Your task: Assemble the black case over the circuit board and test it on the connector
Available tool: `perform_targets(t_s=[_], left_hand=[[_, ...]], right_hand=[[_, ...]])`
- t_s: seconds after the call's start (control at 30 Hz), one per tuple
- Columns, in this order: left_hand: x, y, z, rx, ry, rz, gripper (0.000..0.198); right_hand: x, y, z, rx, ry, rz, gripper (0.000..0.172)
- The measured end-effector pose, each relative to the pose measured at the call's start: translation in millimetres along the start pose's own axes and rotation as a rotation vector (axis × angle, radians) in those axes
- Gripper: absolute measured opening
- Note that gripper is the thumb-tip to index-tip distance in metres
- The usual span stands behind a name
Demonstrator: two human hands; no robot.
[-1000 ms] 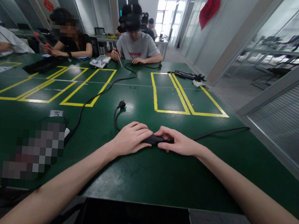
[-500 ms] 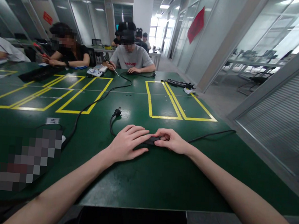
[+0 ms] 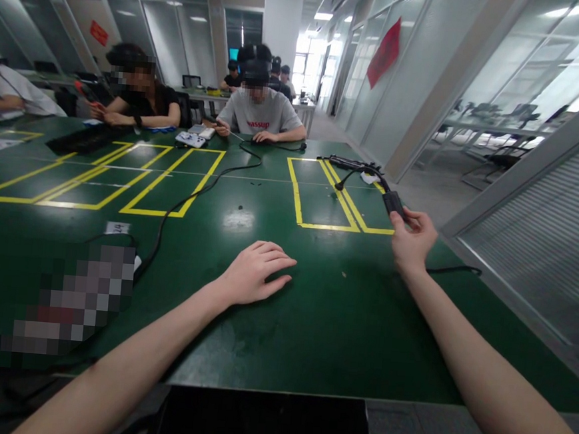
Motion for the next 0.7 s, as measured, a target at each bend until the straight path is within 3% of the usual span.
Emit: perform_targets(t_s=[0.1, 0.27, 0.37, 0.53, 0.7], left_hand=[[1, 1, -2.1, 0.012, 0.025, 0.011, 0.027], [2, 3, -4.3, 0.046, 0.103, 0.062, 0.027], [2, 4, -3.8, 0.067, 0.141, 0.094, 0.026], [3, 4, -3.9, 0.092, 0.151, 0.114, 0.026], [2, 3, -5.2, 0.128, 0.162, 0.105, 0.025]], right_hand=[[-13, -4, 6, -0.087, 0.046, -0.047, 0.033], [-25, 1, -1, 0.161, 0.261, -0.143, 0.026], [-27, 3, 0, 0.229, 0.400, -0.146, 0.025], [-23, 0, 7, 0.190, 0.602, -0.136, 0.034], [-23, -1, 11, 0.190, 0.660, -0.155, 0.040]])
Point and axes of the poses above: each hand's wrist, its own y-axis away from the middle knuckle, its own z-axis out of the back of the hand, x = y × z, the point moved 3 cm from there along -y, towards the middle knuckle, and after that the axes turned 7 degrees about x, right-handed, at the moved point
